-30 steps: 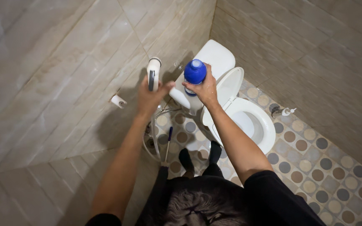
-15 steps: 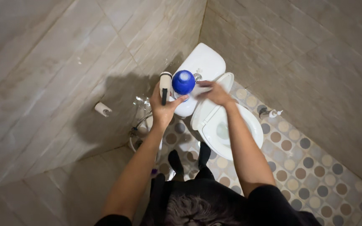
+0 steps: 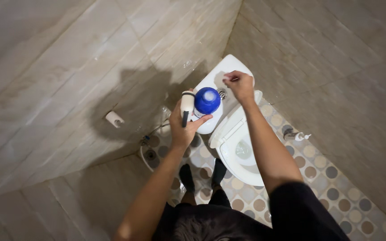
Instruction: The person pours a blue liquid cleaner into the toilet bowl and uses a long-handled brush to scrub the interior surfaces of the bowl.
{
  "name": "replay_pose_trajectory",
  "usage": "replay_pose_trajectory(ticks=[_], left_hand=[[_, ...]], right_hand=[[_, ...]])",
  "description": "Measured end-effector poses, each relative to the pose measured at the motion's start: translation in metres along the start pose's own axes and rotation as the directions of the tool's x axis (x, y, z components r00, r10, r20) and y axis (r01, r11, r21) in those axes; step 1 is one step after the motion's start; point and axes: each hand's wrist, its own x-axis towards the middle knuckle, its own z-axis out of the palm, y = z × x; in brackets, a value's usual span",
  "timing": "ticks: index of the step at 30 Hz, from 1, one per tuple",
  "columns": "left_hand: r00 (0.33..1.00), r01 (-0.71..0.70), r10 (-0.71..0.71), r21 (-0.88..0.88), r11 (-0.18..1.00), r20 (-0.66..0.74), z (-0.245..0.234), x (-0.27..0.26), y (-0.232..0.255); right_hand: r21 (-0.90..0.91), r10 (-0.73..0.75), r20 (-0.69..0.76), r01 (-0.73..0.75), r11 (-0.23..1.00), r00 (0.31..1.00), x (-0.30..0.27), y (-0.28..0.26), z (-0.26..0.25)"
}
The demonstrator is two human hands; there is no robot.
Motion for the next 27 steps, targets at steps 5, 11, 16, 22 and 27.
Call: replay_pose_trajectory(ticks=[5,11,16,22,27], left_hand=[[0.998,-0.070,0.070,-0.025,0.997,-0.007,0.001,0.007,-0.007],[0.998,-0.061,0.060,-0.096,0.994,-0.015,0.002,0.005,-0.021],[1.000,-0.017,0.015,-0.075,0.997,-0.024,0.003,0.004,-0.029],[1.000,0.013,-0.013,-0.146,0.989,0.002,0.002,0.006,-0.036],[1.000,0.003,-0.003,-0.029,1.000,-0.014,0.001,0.010,-0.031]], right_hand=[[0.473,-0.210,-0.117,0.241,0.848,0.971,-0.092,-0.110,-0.035],[0.295,-0.440,-0.122,0.455,0.840,0.890,-0.119,-0.185,-0.039],[-0.054,-0.603,-0.103,0.601,0.798,0.791,-0.138,-0.202,-0.045],[-0.188,-0.674,-0.083,0.652,0.734,0.734,-0.143,-0.210,-0.042],[-0.264,-0.699,-0.034,0.668,0.695,0.714,-0.146,-0.219,-0.045]])
